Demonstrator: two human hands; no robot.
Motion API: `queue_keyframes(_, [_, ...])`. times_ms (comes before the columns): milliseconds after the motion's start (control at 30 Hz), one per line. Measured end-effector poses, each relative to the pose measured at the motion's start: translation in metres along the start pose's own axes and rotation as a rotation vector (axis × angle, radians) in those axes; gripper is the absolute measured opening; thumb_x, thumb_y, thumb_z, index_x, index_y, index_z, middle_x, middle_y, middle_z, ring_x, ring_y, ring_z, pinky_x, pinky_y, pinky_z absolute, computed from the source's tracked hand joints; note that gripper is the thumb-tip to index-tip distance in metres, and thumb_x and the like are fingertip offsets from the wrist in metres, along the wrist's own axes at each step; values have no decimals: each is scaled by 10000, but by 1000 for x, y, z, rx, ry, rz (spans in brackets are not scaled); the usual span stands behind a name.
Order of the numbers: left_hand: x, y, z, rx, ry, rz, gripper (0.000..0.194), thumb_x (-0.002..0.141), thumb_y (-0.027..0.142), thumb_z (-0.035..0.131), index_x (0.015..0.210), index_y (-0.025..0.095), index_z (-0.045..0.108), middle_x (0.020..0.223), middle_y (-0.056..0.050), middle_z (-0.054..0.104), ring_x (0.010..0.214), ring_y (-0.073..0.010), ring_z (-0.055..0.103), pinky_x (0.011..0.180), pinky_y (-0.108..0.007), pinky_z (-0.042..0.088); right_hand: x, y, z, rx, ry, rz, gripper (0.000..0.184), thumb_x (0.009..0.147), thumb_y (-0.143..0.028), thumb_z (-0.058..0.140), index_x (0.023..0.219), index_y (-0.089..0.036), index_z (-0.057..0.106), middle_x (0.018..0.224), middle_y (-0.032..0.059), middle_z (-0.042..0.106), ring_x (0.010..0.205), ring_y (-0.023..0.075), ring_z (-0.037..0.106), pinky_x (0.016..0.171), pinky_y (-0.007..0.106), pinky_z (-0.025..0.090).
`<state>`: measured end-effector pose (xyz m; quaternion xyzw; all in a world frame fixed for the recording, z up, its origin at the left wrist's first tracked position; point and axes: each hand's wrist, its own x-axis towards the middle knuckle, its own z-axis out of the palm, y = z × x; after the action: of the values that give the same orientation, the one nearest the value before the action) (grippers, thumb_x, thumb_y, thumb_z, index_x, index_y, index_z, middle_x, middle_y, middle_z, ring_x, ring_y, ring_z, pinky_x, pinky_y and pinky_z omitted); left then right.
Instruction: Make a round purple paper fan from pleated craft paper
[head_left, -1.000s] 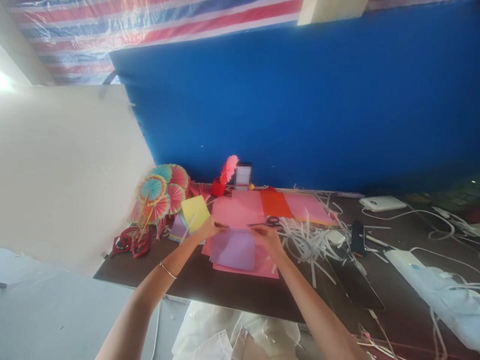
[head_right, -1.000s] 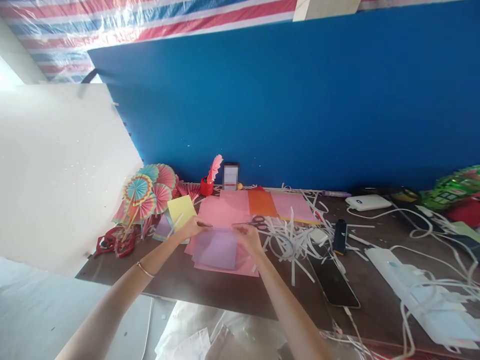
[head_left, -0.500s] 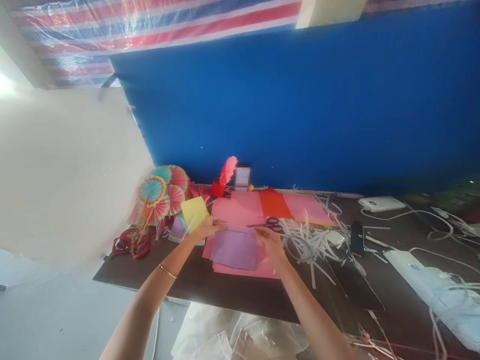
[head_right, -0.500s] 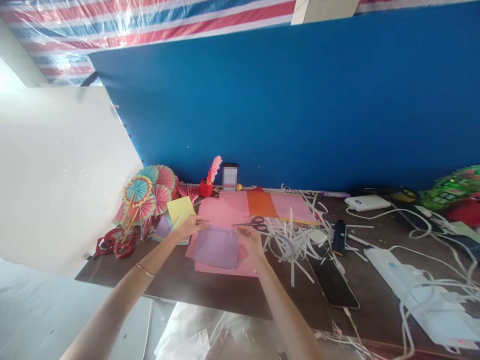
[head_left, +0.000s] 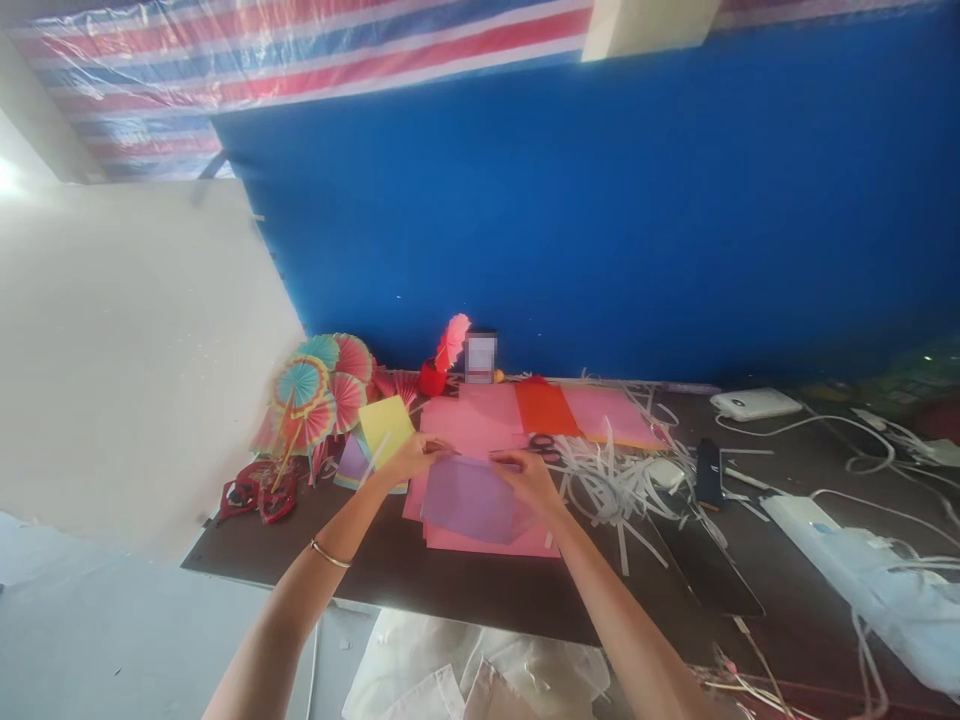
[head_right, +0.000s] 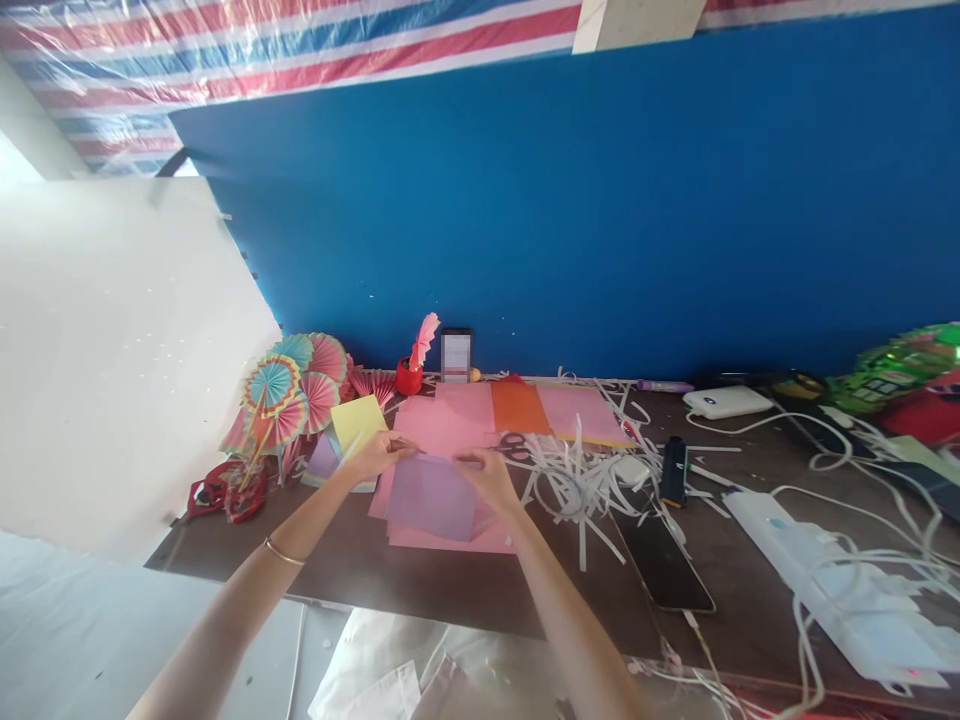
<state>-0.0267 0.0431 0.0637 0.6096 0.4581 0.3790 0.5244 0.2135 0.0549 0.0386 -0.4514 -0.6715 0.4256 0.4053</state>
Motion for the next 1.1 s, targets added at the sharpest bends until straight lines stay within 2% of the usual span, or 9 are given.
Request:
queue_keyframes(100, [0,1,0,9,-11,4,344,701,359,667,947,120,643,929,-114,694,898,-189,634,796,-292,478,2,5,3,22,18,15,217,659,-367,652,746,-174,702,773,62,701,738,229,646,685,345,504])
queue_keyframes(300, [-2,12,3,117,-23,2,378,675,336,691,983,124,640,962,-122,683,883,-201,637,727,-281,500,-1,1,5,27,93,-22,226,673,-384,651,726,-169,697,775,68,701,757,225,648,697,341,498])
queue_keyframes(433, [-1,17,5,180,11,13,330,676,347,689,915,120,670,920,-120,692,875,-204,639,767,-295,501,-2,-4,-1,108,102,0,255,649,-400,675,753,-168,698,815,83,702,773,228,650,710,348,508])
queue_keyframes(600, [0,18,0,254,18,16,354,694,380,665,941,127,673,904,-110,698,847,-214,645,701,-279,507,-2,-3,-11,102,90,13,264,647,-413,669,769,-181,707,769,63,702,722,224,649,675,346,519])
queue_keyframes(733, [0,37,-5,527,-42,138,306,775,397,576,942,168,691,900,-85,702,816,-207,640,712,-278,482,0,-14,-20,-143,69,-96,229,745,-381,589,825,-207,713,788,55,700,751,224,639,700,350,503])
queue_keyframes(800, [-1,51,-6,728,-84,267,283,836,377,497,936,198,693,911,-69,696,829,-203,625,740,-290,459,2,-25,-27,-346,70,-230,211,808,-322,527,858,-229,710,847,53,697,810,224,627,758,357,478])
queue_keyframes(900, [-4,61,-7,997,-41,469,290,898,286,396,979,218,667,978,-66,657,942,-204,571,860,-332,395,3,-40,-40,-635,9,-487,264,866,-212,433,939,-216,687,930,65,683,906,229,590,837,374,420])
queue_keyframes(1000, [-12,49,-4,1188,11,538,309,910,189,348,1076,224,605,942,-82,609,948,-198,539,864,-351,376,-2,-42,-48,-846,-44,-617,303,893,-160,369,1005,-188,649,990,88,654,961,233,548,871,380,374])
queue_keyframes(1100, [-20,16,3,1288,-37,512,311,907,156,336,1082,206,588,839,-80,582,861,-187,549,787,-328,402,-12,-23,-43,-1001,-138,-694,323,904,-120,328,1013,-192,623,987,86,632,966,222,516,899,374,337])
